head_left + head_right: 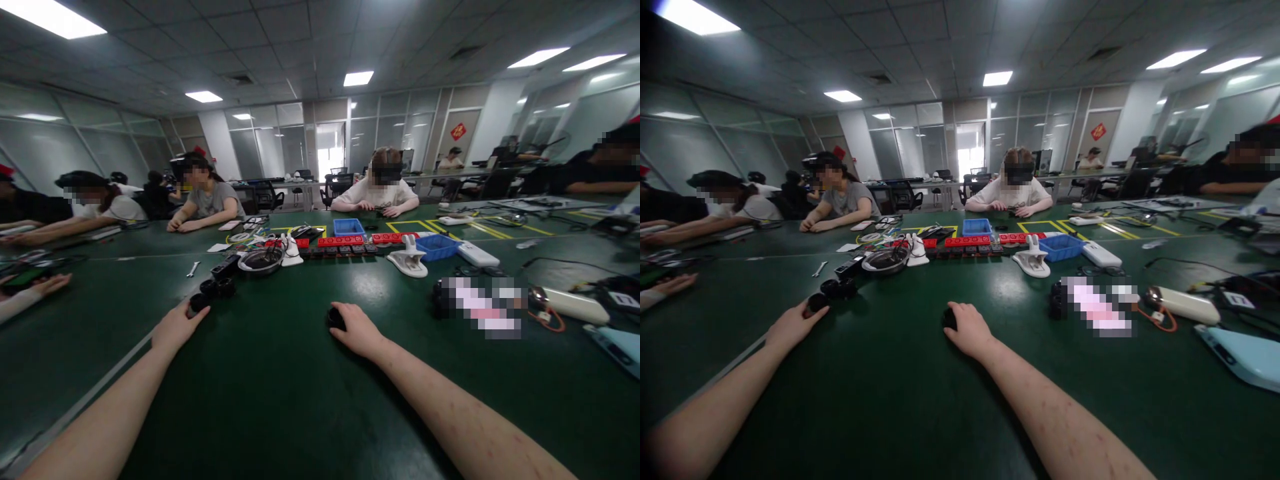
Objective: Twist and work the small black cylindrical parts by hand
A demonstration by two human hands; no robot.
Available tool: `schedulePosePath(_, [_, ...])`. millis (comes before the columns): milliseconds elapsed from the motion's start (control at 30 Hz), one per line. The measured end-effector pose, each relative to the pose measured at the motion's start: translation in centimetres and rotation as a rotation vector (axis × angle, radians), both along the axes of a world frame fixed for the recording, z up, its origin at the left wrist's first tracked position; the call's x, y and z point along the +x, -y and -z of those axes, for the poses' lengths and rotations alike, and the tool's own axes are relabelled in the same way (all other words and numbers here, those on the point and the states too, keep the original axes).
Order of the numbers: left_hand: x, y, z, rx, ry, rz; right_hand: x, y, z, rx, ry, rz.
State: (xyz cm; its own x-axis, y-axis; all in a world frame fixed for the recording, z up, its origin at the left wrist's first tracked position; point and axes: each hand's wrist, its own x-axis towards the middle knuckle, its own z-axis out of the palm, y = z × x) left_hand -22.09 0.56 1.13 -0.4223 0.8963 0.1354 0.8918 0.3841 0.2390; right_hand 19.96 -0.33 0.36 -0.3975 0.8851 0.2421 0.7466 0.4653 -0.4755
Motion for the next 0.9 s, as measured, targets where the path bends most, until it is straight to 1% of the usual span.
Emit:
schedulePosePath(67, [0.1,0.2,0.0,0.114,-0.046,-0.045,0.1,0.1,-0.1,0.001,-0.007,-0.006])
schedulePosePath(133, [0.6,0.6,0.1,0.31,-0.121,-0.106,0.1,0.1,-0.2,0.004,-0.019,-0.005])
schedulePosePath(167, [1.2,0.8,0.1,0.407,-0.16,-0.108,0.1,0.2,-0.2,0.006,-0.027,-0.003])
schedulePosePath(200, [2.0,1.0,0.1,0.493,-0.199,-0.079,0.1,0.2,-0.2,0.008,-0.035,-0.001])
schedulePosePath(233, [3.2,1.3,0.1,0.546,-0.23,-0.001,0.1,0.2,-0.3,0.009,-0.043,0.001])
schedulePosePath(267, [4.8,1.6,0.1,0.576,-0.248,0.111,0.1,0.1,-0.2,0.007,-0.051,0.003])
schedulePosePath(333, [9.1,2.3,-0.1,0.567,-0.241,0.41,0.1,0.0,-0.1,-0.002,-0.069,0.005])
schedulePosePath(400, [14.3,3.1,-0.6,0.483,-0.19,0.69,0.1,-0.3,0.1,-0.019,-0.085,0.004])
schedulePosePath(467, [19.5,3.5,-1.3,0.358,-0.142,0.919,0.4,-0.8,0.4,-0.012,-0.155,0.021])
schedulePosePath(533, [23.8,3.4,-2.0,0.306,-0.094,1.029,1.0,-1.5,0.7,0.034,-0.283,0.084])
schedulePosePath(600, [26.6,2.9,-2.4,0.22,-0.032,1.091,1.8,-2.3,0.8,0.083,-0.396,0.178])
schedulePosePath(667, [27.7,2.3,-2.4,0.138,-0.009,1.134,2.7,-3.1,0.9,0.096,-0.434,0.261])
schedulePosePath(733, [27.6,1.9,-2.2,0.117,-0.025,1.12,3.3,-3.8,1.0,0.085,-0.436,0.312])
schedulePosePath(800, [26.7,1.7,-1.9,0.136,-0.034,1.052,3.4,-4.2,1.2,0.071,-0.432,0.334])
schedulePosePath(900, [24.6,1.3,-1.8,0.12,0.003,0.946,3.0,-4.2,1.4,0.054,-0.415,0.309])
